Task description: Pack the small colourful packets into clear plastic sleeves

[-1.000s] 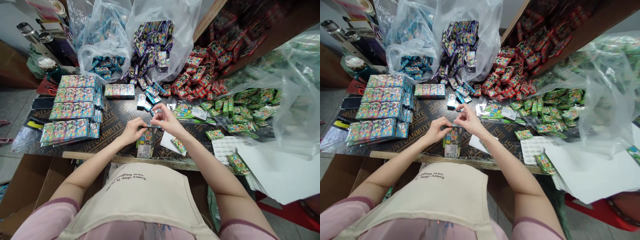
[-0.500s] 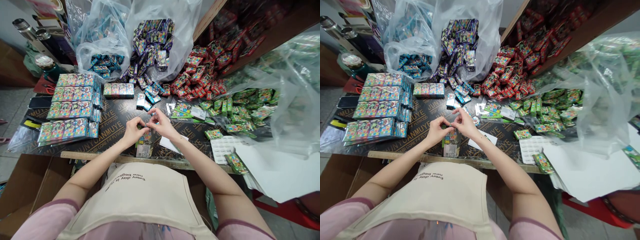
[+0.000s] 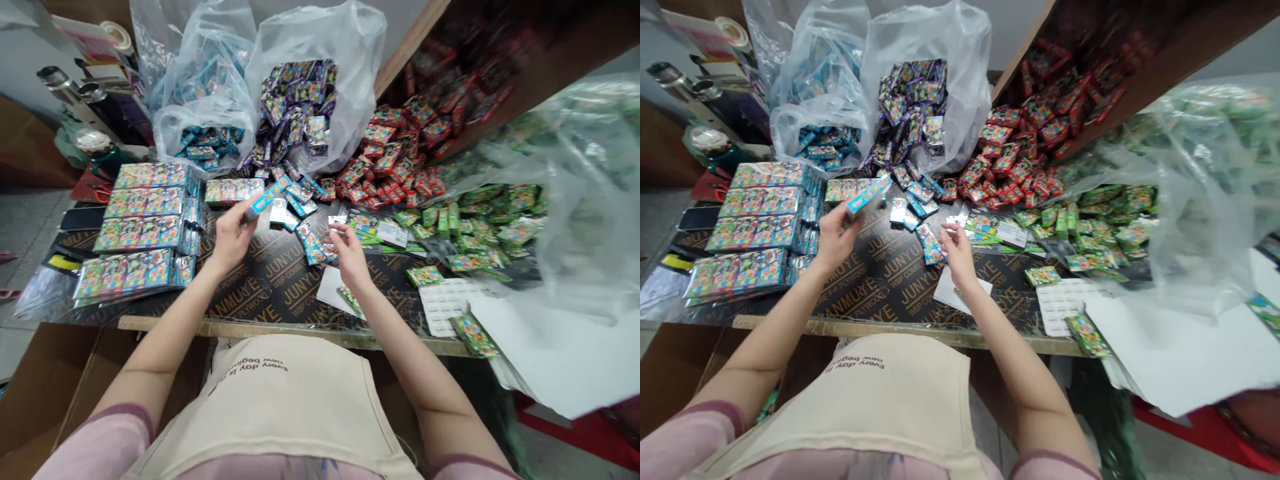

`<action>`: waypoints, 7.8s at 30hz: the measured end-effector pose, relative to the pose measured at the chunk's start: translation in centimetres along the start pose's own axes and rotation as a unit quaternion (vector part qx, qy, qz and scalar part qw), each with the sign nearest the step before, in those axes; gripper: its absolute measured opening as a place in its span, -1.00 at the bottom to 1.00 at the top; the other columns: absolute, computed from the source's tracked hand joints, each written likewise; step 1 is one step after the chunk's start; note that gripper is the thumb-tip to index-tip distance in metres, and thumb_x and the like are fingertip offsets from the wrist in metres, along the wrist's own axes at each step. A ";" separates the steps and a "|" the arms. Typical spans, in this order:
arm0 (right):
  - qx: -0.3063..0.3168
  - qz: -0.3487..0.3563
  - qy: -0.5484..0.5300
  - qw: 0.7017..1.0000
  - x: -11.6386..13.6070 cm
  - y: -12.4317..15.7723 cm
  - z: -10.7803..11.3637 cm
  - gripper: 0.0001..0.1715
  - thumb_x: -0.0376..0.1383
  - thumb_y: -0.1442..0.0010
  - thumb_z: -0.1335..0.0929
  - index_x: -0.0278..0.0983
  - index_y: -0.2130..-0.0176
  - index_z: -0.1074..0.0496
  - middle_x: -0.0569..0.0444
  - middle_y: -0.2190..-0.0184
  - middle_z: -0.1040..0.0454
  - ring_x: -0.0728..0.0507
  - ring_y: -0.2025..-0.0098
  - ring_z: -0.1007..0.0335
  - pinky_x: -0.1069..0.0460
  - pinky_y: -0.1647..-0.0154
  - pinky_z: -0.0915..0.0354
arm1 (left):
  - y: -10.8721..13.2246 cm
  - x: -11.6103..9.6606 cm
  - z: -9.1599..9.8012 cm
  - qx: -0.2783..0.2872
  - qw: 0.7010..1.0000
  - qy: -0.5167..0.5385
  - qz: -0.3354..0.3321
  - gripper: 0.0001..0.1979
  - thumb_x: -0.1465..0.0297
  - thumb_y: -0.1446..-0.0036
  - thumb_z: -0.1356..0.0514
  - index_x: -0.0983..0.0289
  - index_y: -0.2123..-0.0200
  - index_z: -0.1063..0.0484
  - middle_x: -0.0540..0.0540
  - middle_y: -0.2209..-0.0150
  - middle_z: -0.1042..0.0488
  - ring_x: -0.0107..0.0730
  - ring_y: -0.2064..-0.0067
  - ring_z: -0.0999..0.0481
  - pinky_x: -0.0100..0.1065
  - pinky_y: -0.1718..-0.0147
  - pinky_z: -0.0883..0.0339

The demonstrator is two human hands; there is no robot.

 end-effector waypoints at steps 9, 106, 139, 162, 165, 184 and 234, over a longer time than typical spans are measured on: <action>-0.044 0.113 0.593 0.796 -4.2 -7.2 10.9 -0.31 -0.08 -0.28 -0.18 -0.41 -0.26 -0.13 -0.35 -0.29 -0.11 -0.42 -0.34 0.07 -0.36 -0.21 0.01 | -6.5 9.2 -3.7 0.152 0.901 -0.406 -0.008 -0.48 0.46 -0.25 0.05 0.44 -0.27 -0.14 0.38 -0.31 -0.12 0.09 -0.36 0.02 0.15 -0.26 0.16; 0.093 0.072 -0.029 0.993 3.2 5.8 -1.1 -0.82 -0.15 -0.04 -0.46 -0.20 0.40 -0.61 0.10 0.48 -0.58 -0.06 0.51 -0.44 0.03 0.44 -0.37 | 5.8 -5.3 -2.4 0.126 0.947 0.198 0.220 -0.83 0.33 0.09 -0.38 0.31 0.41 -0.60 0.11 0.43 -0.62 -0.28 0.41 -0.61 -0.33 0.36 -0.50; 0.019 0.269 0.366 0.891 -3.8 4.5 0.8 -0.08 -0.20 -0.02 -0.37 -0.28 -0.29 -0.01 -0.16 -0.09 -0.33 -0.31 -0.06 -0.26 -0.18 -0.08 -0.19 | 6.3 3.4 -3.7 0.451 0.832 -0.297 -0.126 0.05 0.29 0.18 -0.42 0.19 -0.33 0.06 0.37 -0.31 -0.10 0.12 -0.34 -0.04 0.26 -0.24 0.33; 0.193 0.335 0.418 0.822 -1.0 6.6 -2.1 -0.20 -0.20 0.03 -0.37 -0.31 -0.19 -0.21 -0.20 -0.10 -0.36 -0.34 -0.08 -0.24 -0.17 -0.03 -0.05 | 6.5 2.0 -3.9 0.375 0.906 -0.137 -0.140 -0.13 0.30 0.13 -0.30 0.30 -0.23 -0.01 0.30 -0.15 -0.28 -0.01 -0.20 -0.28 0.17 -0.30 0.22; 0.200 0.345 0.404 0.824 -0.6 6.2 -1.8 -0.24 -0.20 0.05 -0.37 -0.33 -0.14 -0.24 -0.19 -0.08 -0.38 -0.33 -0.07 -0.25 -0.17 -0.05 -0.03 | 6.2 2.2 -3.5 0.349 0.920 -0.135 -0.118 -0.06 0.29 0.16 -0.32 0.29 -0.26 0.03 0.30 -0.18 -0.28 -0.01 -0.20 -0.31 0.15 -0.31 0.24; 0.155 0.311 0.312 0.884 -2.4 6.8 -1.6 -0.19 -0.09 -0.17 -0.34 -0.17 -0.31 -0.03 -0.10 -0.03 -0.45 -0.27 -0.12 -0.26 -0.18 -0.10 -0.03 | 6.4 2.3 -3.5 0.347 0.918 -0.145 -0.123 -0.15 0.26 0.19 -0.35 0.30 -0.20 -0.16 0.30 -0.12 -0.34 0.07 -0.14 -0.33 0.09 -0.20 -0.10; 0.134 0.225 0.677 0.687 -0.1 -19.8 1.3 -0.19 -0.27 -0.02 -0.32 -0.39 -0.24 -0.13 -0.29 -0.16 -0.27 -0.43 -0.19 0.01 -0.26 -0.10 0.05 | 6.5 0.2 -5.1 0.358 0.912 -0.194 -0.054 -0.39 0.18 0.11 -0.36 0.15 -0.05 -0.36 0.21 -0.04 -0.24 -0.02 -0.06 -0.33 -0.05 -0.02 -0.31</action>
Point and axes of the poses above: each hand's wrist, its own y-axis away from the middle knuckle, its own z-axis out of the back of the hand, x = y × z, the point moved 1 cm from there along -y, towards the middle knuckle
